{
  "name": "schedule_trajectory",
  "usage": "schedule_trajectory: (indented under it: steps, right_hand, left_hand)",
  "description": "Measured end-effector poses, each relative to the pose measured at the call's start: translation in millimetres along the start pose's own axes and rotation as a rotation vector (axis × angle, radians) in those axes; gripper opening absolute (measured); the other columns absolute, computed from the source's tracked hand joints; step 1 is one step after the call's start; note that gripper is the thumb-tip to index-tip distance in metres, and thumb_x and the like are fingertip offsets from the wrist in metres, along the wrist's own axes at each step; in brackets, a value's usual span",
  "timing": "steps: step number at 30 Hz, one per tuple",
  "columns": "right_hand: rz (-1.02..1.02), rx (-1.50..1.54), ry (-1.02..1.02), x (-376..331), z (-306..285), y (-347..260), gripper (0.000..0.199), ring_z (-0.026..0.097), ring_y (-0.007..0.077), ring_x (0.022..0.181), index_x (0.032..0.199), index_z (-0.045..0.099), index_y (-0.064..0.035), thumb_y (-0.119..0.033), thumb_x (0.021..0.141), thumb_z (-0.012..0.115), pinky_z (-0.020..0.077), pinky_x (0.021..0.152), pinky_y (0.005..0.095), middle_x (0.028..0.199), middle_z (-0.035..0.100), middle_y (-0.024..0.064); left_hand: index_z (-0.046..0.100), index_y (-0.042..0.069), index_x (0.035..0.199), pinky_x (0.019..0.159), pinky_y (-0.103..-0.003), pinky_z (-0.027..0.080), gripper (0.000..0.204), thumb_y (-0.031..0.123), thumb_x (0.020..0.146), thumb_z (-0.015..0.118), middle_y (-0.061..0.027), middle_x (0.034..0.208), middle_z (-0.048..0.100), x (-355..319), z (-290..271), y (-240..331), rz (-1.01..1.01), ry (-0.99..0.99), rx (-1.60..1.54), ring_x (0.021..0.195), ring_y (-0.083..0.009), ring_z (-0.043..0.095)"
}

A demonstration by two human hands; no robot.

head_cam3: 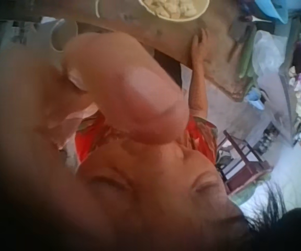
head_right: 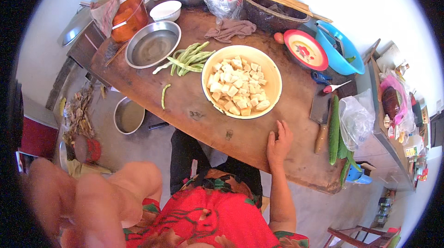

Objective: The person uses a cleaver to chop a white root vegetable into small cubes on a wooden cutting board. They then transfer the diced pieces into a bowl, sweep the board with a brush, and move green beans into a metal tray.

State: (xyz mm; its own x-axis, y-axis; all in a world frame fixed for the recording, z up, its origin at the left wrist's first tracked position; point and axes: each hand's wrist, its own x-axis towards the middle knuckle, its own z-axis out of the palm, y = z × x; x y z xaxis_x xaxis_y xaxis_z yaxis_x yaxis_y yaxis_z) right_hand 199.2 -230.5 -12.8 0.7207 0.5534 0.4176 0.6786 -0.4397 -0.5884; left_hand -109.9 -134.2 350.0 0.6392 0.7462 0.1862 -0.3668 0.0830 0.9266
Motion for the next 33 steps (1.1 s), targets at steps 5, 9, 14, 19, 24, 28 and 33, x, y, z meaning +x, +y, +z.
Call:
schedule_trajectory:
  steps: [5,9,14,19,24,28,33]
  right_hand:
    - [0.013,0.072,0.018,-1,5,-2,0.042,0.048,0.0349,0.122,0.125,0.058,-0.0034,-0.006,0.083,0.059,0.0354,0.106,0.0427,0.133,0.053,0.0184]
    - [0.005,0.023,-0.002,2,4,-1,0.042,0.048,0.0352,0.122,0.125,0.058,-0.0038,-0.006,0.083,0.060,0.0339,0.107,0.0432,0.133,0.053,0.0177]
    - [0.016,0.050,0.009,0,6,-4,0.041,0.048,0.0354,0.122,0.124,0.059,-0.0043,-0.007,0.083,0.060,0.0339,0.107,0.0434,0.134,0.053,0.0178]
    - [-0.019,0.010,0.008,-2,4,-3,0.041,0.048,0.0352,0.122,0.123,0.059,-0.0047,-0.008,0.083,0.061,0.0348,0.105,0.0432,0.133,0.053,0.0179]
    - [0.008,0.009,-0.012,-1,0,-9,0.041,0.048,0.0351,0.122,0.124,0.059,-0.0051,-0.008,0.083,0.061,0.0346,0.106,0.0434,0.133,0.053,0.0179]
    - [0.018,-0.013,-0.012,0,-1,-9,0.043,0.048,0.0348,0.123,0.125,0.059,-0.0052,-0.008,0.082,0.061,0.0346,0.106,0.0434,0.133,0.053,0.0178]
    - [0.053,0.042,-0.030,1,0,-13,0.043,0.046,0.0347,0.125,0.125,0.058,-0.0055,-0.006,0.082,0.061,0.0333,0.108,0.0429,0.135,0.052,0.0175]
  left_hand:
    - [0.038,0.012,0.085,0.071,-0.040,0.031,0.021,0.023,0.095,0.053,-0.0097,0.075,0.051,3,1,-8,0.031,-0.088,-0.052,0.064,-0.0193,0.040]
    - [0.038,0.011,0.089,0.074,-0.041,0.031,0.021,0.025,0.094,0.053,-0.0104,0.080,0.050,8,0,-12,0.041,-0.177,-0.088,0.070,-0.0200,0.040]
    - [0.039,0.010,0.094,0.078,-0.042,0.030,0.022,0.026,0.093,0.053,-0.0113,0.087,0.049,13,0,-24,0.040,-0.317,-0.159,0.076,-0.0208,0.039]
    - [0.039,0.009,0.099,0.082,-0.043,0.029,0.025,0.028,0.092,0.053,-0.0122,0.093,0.048,15,0,-32,0.054,-0.371,-0.172,0.083,-0.0216,0.039]
    - [0.039,0.008,0.104,0.086,-0.044,0.028,0.029,0.030,0.092,0.054,-0.0131,0.100,0.047,14,3,-34,0.057,-0.402,-0.185,0.089,-0.0225,0.038]
    - [0.039,0.008,0.108,0.089,-0.045,0.027,0.033,0.032,0.091,0.054,-0.0138,0.105,0.046,14,3,-34,0.062,-0.418,-0.189,0.095,-0.0232,0.038]
    - [0.040,0.007,0.113,0.093,-0.046,0.027,0.038,0.033,0.090,0.054,-0.0147,0.111,0.045,16,2,-35,0.078,-0.407,-0.179,0.101,-0.0240,0.038]
